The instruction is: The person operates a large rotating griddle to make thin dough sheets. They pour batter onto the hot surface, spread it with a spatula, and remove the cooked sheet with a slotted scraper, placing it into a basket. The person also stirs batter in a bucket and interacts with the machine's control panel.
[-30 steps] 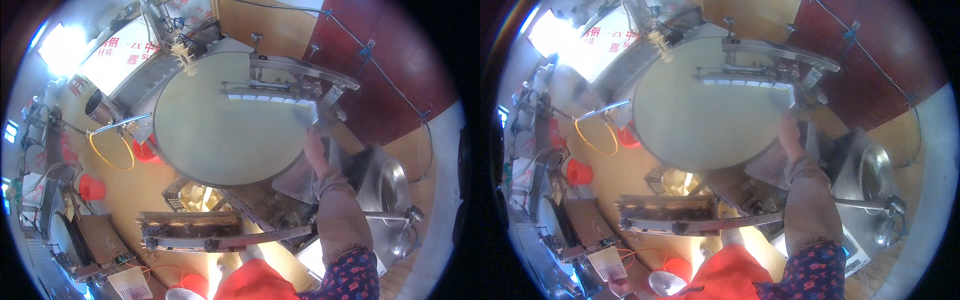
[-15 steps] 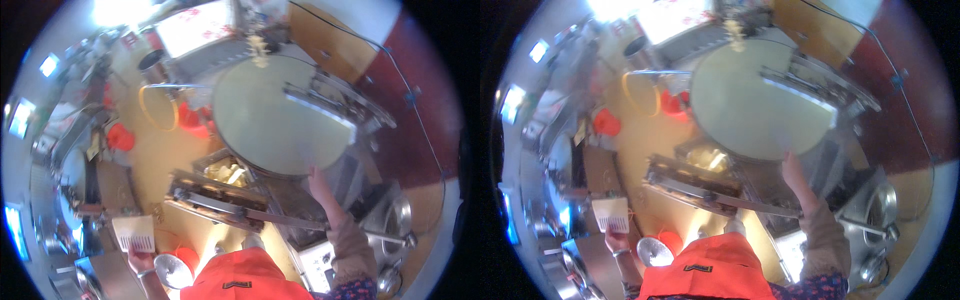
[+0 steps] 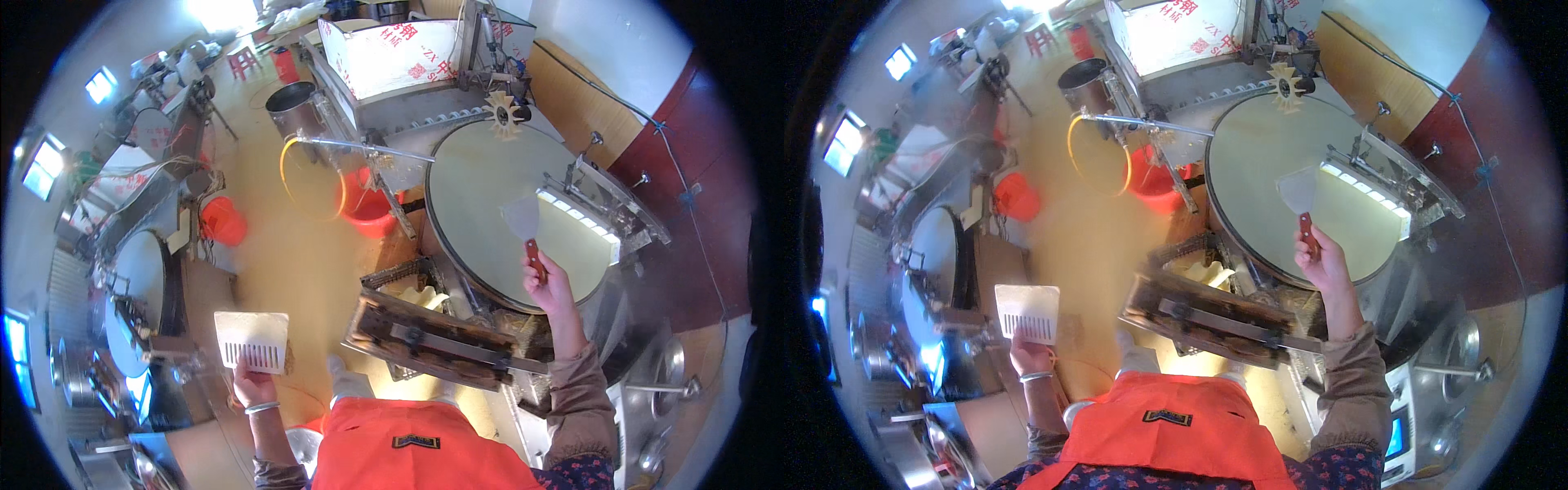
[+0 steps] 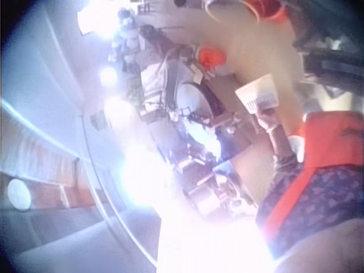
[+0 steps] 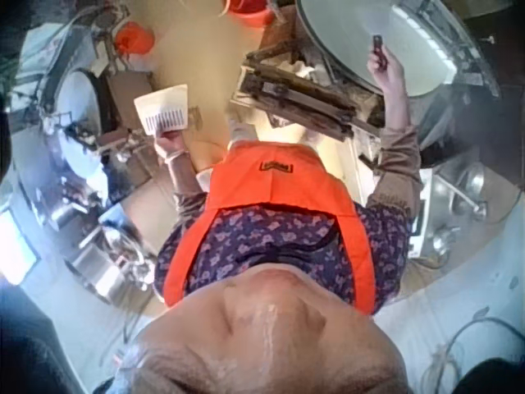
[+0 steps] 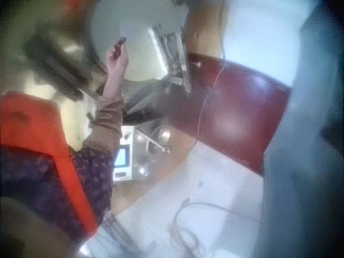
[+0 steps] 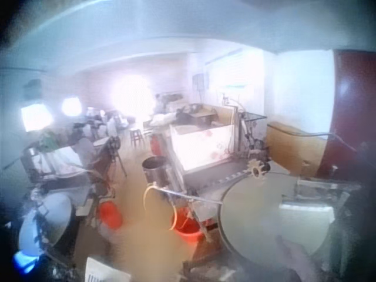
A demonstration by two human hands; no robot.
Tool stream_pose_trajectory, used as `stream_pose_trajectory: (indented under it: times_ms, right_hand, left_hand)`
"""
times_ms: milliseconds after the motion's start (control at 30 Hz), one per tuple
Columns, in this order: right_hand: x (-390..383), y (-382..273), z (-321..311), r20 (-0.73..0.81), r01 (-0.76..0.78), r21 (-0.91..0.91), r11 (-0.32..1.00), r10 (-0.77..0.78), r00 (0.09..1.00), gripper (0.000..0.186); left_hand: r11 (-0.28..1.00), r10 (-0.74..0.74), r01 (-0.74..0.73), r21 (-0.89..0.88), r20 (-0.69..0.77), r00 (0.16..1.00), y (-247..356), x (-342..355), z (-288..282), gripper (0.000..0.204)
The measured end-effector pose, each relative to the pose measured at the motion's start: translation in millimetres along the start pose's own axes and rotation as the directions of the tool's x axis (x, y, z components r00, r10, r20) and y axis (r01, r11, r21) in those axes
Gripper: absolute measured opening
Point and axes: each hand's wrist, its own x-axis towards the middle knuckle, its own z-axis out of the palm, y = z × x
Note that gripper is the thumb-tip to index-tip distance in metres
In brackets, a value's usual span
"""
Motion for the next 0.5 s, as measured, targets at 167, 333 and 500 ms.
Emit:
stream_pose_trajectory:
  times_ms: [167,333,500]
  right_hand:
    - [99.6,74.4,9.1,-0.337,-0.02,-0.474,0.88,-0.16,0.928,0.012]
    - [238.6,147.0,-24.0,-0.635,-0.022,-0.696,0.718,-0.6,0.486,0.017]
    - [290.0,208.9,-31.6,-0.92,-0.149,-0.299,0.942,-0.244,0.307,0.005]
  left_hand:
    - [0.993,-0.122,0.122,0.003,0.067,0.99,49.3,124.8,4.0,0.024]
    - [0.997,-0.071,0.063,0.055,0.165,0.984,99.2,197.5,19.6,0.029]
    - [0.999,-0.041,0.038,0.032,0.099,0.994,121.7,258.7,41.5,0.028]
